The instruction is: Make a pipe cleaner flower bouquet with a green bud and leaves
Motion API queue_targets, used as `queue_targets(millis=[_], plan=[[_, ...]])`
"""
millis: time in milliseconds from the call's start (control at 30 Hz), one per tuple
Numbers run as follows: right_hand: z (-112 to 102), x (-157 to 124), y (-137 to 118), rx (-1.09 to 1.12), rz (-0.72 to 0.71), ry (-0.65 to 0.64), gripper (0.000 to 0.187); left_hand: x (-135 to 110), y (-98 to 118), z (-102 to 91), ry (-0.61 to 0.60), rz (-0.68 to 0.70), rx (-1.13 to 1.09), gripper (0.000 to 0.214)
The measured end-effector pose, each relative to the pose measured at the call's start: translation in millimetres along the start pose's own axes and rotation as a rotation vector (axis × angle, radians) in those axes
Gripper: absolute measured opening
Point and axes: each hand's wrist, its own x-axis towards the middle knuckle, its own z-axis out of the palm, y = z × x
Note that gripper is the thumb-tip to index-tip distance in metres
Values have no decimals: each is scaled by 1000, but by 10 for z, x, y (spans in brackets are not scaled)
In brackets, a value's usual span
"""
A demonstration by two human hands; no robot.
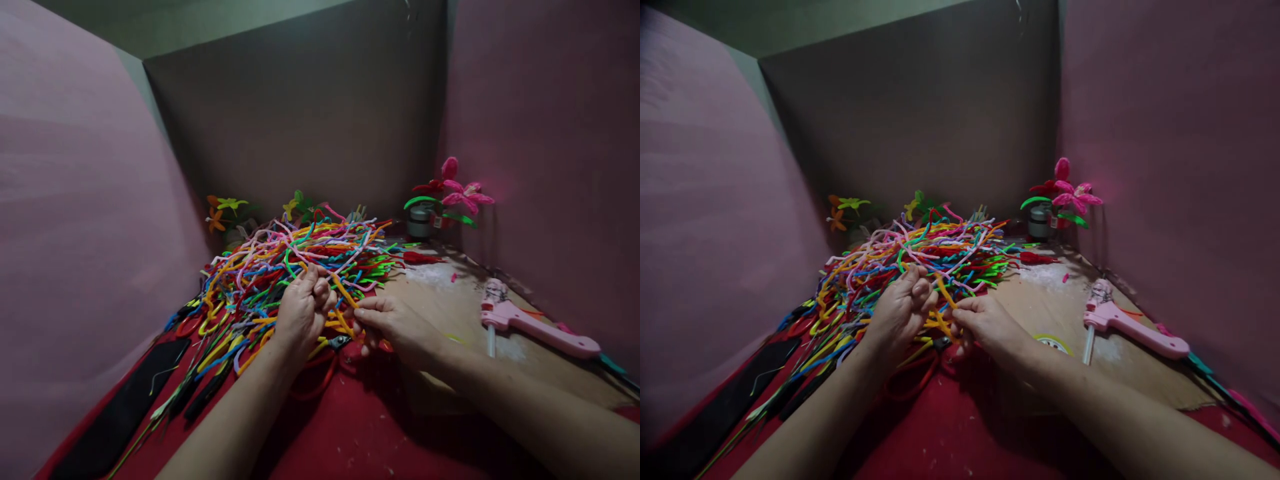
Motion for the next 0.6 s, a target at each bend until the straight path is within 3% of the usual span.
queue_targets(millis=[167,400,600], plan=[[-17,-7,-8,-78,-39,37,18,-3,26,16,-68,-26,-89,13],[11,-26,6,-110,-6,-51,23,17,-20,-26,-90,23,-92,9],[25,-47,-8,-109,-100,14,27,74,-36,-34,62,189,28,6]])
